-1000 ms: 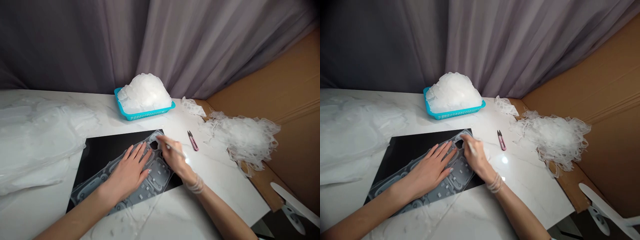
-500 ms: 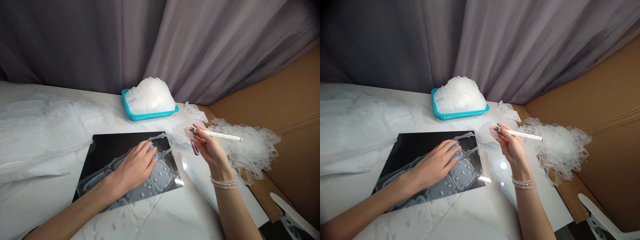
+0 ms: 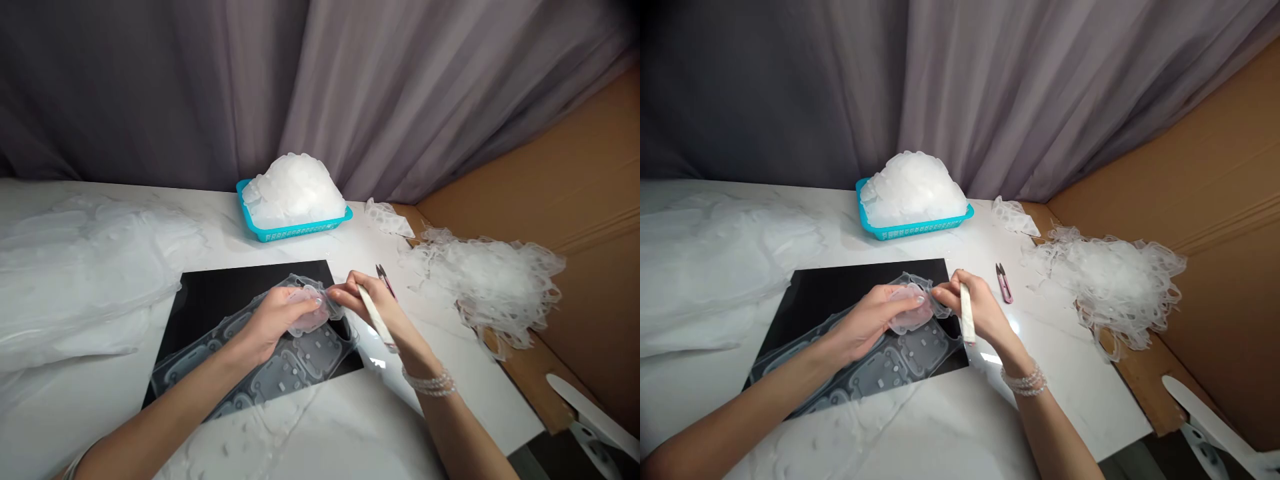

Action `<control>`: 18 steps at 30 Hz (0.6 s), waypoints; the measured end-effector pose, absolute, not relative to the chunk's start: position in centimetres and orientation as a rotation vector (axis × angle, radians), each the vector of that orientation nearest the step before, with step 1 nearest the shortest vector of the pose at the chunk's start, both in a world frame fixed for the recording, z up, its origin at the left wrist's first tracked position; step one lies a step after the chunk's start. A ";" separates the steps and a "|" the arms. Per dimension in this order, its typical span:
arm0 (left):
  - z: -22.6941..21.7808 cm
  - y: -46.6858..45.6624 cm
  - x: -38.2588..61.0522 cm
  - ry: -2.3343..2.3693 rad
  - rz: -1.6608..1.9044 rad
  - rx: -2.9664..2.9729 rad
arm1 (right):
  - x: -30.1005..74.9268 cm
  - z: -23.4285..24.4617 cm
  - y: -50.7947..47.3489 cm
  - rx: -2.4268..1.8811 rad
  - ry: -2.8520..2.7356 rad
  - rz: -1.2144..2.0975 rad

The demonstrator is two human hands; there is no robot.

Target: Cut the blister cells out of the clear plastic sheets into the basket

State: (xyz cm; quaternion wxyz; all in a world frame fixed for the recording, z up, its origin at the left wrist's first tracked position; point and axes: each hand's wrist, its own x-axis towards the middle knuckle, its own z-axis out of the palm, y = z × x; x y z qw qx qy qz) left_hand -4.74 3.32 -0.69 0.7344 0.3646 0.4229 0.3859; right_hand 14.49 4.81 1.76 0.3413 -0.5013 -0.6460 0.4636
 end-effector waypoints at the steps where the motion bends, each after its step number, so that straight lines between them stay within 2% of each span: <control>1: -0.7 3.3 -4.7 0.943 0.854 0.823 | 14.2 1.4 4.8 -1.260 -1.669 1.288; 3: -0.9 3.3 -4.5 0.971 0.868 0.858 | 13.7 1.0 4.6 -1.212 -1.604 1.388; 8: -1.2 3.1 -4.0 1.042 0.947 0.914 | 13.0 0.8 4.0 -1.201 -1.509 1.358; 13: -1.3 2.5 -3.6 1.135 1.093 0.941 | 12.1 0.2 3.1 -1.276 -1.627 1.010; 18: -1.0 2.6 -4.1 1.199 1.303 0.903 | 13.6 -2.8 5.5 -1.452 -1.725 0.682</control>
